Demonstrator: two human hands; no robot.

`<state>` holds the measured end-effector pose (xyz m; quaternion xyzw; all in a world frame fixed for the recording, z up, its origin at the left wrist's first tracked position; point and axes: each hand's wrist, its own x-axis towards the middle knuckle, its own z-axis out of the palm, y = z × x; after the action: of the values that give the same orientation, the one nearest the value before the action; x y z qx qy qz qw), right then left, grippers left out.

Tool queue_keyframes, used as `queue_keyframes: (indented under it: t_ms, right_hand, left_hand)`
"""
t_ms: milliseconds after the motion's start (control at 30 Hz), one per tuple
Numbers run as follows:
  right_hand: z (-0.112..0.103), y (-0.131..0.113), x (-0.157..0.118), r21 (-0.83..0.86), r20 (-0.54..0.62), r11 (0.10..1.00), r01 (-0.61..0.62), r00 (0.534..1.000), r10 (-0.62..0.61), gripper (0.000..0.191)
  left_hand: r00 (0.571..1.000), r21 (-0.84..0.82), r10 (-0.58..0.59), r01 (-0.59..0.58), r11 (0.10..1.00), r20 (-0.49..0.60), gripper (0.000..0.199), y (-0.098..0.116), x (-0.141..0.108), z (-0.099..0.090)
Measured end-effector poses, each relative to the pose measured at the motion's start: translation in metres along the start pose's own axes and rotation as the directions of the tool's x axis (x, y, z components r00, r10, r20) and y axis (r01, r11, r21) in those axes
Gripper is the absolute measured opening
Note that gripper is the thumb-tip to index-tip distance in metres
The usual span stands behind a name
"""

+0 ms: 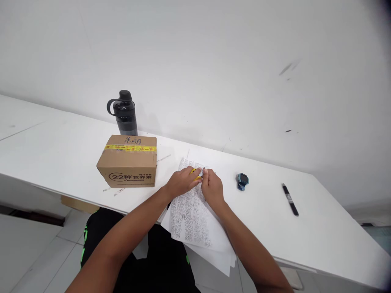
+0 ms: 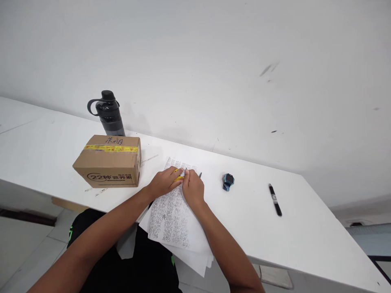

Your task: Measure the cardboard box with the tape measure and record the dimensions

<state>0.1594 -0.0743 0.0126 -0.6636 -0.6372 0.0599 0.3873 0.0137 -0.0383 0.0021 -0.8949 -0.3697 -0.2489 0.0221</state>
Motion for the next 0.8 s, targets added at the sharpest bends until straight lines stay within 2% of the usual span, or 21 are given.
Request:
queue_keyframes:
  t_ms: [100,267,467,600,700,800]
  right_hand:
    - [-0.0004,-0.0018,0.0001,0.023,0.028,0.999,-0.027,0.999,0.027,0.055]
    - [-0.0034,-0.0035,0.0017,-0.057,0.026,0.998,-0.014,1.0,0.015,0.049]
    - [-0.0054,-0.0017,0.0044,-0.119,0.025,0.993,0.024,0.999,-0.022,0.045]
    - [-0.0062,-0.0019,0.0047,-0.143,0.06,0.989,0.024,0.998,-0.015,0.043]
    - [-0.0063,-0.002,0.0049,-0.171,0.092,0.985,0.018,0.996,-0.002,0.041]
    - [-0.0071,-0.0016,0.0056,-0.193,0.163,0.981,0.0,0.986,0.032,0.04]
  left_hand:
    - [1.0,-0.003,0.004,-0.005,1.0,-0.017,0.045,-0.0005,-0.0002,-0.0004]
    - [0.999,-0.054,0.003,-0.005,0.999,-0.035,0.045,-0.0024,-0.001,0.0002]
    - [0.988,-0.159,-0.007,-0.018,0.987,-0.152,0.049,-0.0064,-0.0021,0.008]
    - [0.976,-0.131,0.057,-0.086,0.988,-0.211,0.04,-0.0068,-0.0018,0.0086]
    - [0.974,-0.081,0.078,-0.097,0.992,-0.212,0.035,-0.006,-0.0017,0.0061]
    - [0.986,-0.055,0.051,-0.061,0.997,-0.16,0.035,-0.0049,-0.002,0.0043]
